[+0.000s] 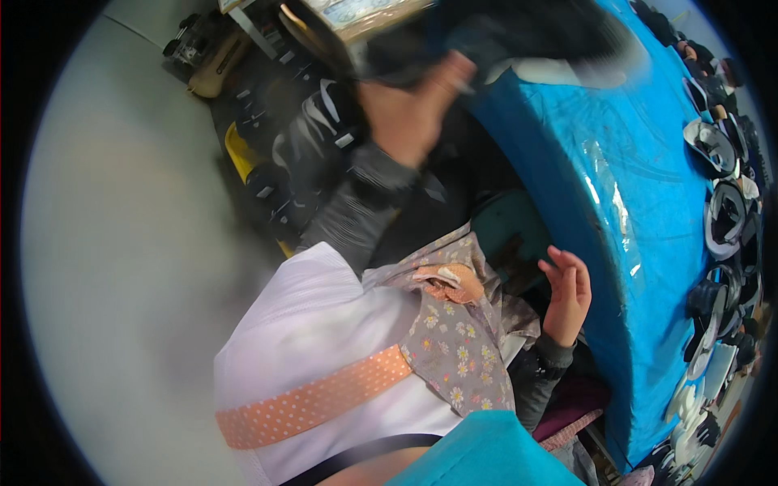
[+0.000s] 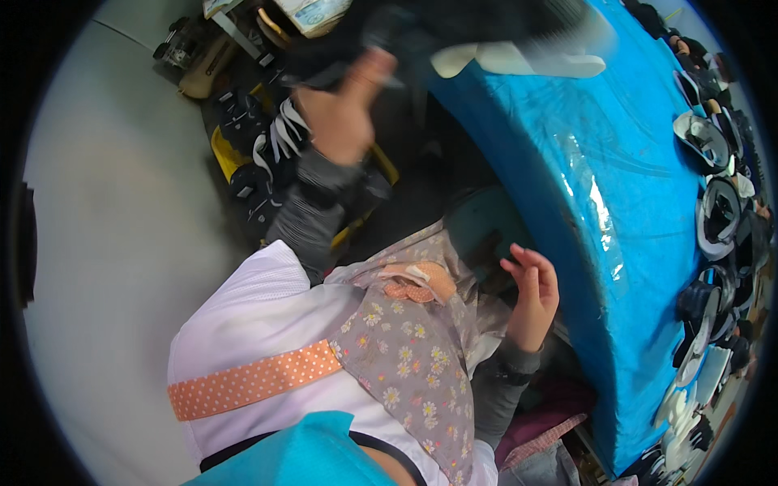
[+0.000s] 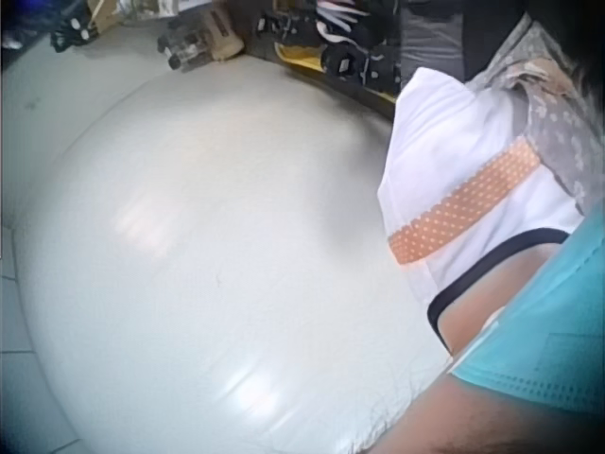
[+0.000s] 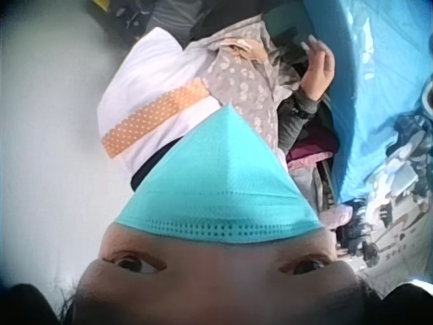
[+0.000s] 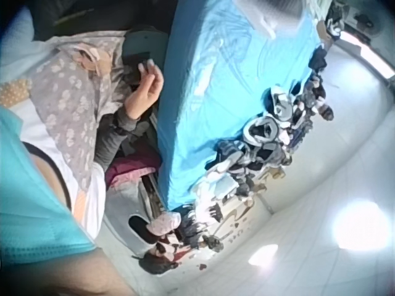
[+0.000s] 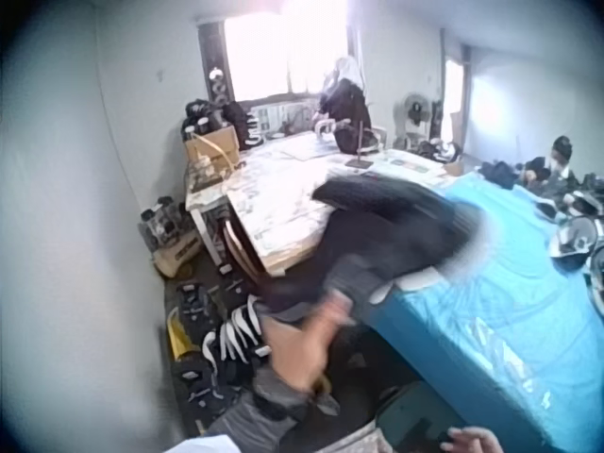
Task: Inserting and positioning white foam padding inserts into the inner lining and heel area of a black shoe upper.
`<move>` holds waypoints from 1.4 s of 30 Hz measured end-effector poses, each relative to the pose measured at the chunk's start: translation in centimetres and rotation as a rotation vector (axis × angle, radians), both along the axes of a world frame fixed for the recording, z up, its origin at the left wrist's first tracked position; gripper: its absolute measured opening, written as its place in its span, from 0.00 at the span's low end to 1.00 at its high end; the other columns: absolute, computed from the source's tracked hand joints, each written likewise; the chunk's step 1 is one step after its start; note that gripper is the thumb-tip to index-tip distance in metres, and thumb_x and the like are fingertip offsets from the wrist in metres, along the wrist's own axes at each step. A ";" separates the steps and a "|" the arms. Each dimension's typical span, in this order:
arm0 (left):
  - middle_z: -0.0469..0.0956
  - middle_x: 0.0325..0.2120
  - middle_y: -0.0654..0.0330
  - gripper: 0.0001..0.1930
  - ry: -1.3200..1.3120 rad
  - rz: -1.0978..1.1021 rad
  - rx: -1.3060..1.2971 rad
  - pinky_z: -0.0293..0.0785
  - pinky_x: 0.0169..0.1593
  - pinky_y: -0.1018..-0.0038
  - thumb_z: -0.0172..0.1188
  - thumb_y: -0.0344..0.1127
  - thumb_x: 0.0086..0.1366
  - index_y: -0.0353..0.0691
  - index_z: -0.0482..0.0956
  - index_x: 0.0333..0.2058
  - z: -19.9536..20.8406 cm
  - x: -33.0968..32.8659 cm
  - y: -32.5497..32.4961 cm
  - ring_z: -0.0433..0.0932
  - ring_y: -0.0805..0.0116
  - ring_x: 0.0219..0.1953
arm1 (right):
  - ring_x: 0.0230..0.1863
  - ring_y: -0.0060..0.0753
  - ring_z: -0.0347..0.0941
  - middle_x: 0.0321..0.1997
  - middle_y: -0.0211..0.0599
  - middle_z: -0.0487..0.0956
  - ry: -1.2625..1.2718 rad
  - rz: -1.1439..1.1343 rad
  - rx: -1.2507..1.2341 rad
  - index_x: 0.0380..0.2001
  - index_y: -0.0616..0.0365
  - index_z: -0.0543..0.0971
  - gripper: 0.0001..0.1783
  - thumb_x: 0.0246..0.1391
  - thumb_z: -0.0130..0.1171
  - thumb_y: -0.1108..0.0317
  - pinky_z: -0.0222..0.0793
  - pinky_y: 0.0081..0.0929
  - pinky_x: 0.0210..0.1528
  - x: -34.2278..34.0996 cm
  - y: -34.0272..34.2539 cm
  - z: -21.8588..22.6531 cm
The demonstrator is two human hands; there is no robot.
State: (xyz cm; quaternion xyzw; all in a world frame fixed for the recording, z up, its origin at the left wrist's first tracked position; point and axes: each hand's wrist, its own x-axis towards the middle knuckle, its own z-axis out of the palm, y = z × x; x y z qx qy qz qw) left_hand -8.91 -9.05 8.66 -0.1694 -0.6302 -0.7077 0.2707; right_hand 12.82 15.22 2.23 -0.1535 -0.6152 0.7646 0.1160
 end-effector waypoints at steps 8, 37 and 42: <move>0.73 0.52 0.46 0.42 0.158 0.782 -0.408 0.69 0.57 0.61 0.76 0.54 0.44 0.31 0.72 0.52 -6.1 -20.5 -9.6 0.72 0.52 0.55 | 0.41 0.28 0.78 0.42 0.41 0.81 -0.116 -0.175 -0.043 0.41 0.62 0.77 0.10 0.65 0.51 0.66 0.72 0.25 0.49 3.4 2.8 -1.9; 0.58 0.61 0.37 0.59 -0.207 0.799 -0.446 0.57 0.65 0.58 0.77 0.50 0.40 0.28 0.50 0.64 -9.6 -22.4 -6.9 0.56 0.42 0.64 | 0.40 0.32 0.78 0.37 0.42 0.81 -0.104 -0.261 -0.196 0.36 0.64 0.77 0.08 0.61 0.55 0.69 0.73 0.27 0.46 7.8 3.7 -4.4; 0.57 0.61 0.41 0.40 0.064 0.699 -0.409 0.50 0.68 0.59 0.66 0.33 0.55 0.31 0.55 0.62 -11.3 -18.1 -0.5 0.55 0.46 0.65 | 0.39 0.31 0.77 0.37 0.42 0.81 -0.111 -0.397 -0.222 0.36 0.64 0.77 0.08 0.61 0.56 0.69 0.73 0.27 0.46 10.6 4.4 -5.2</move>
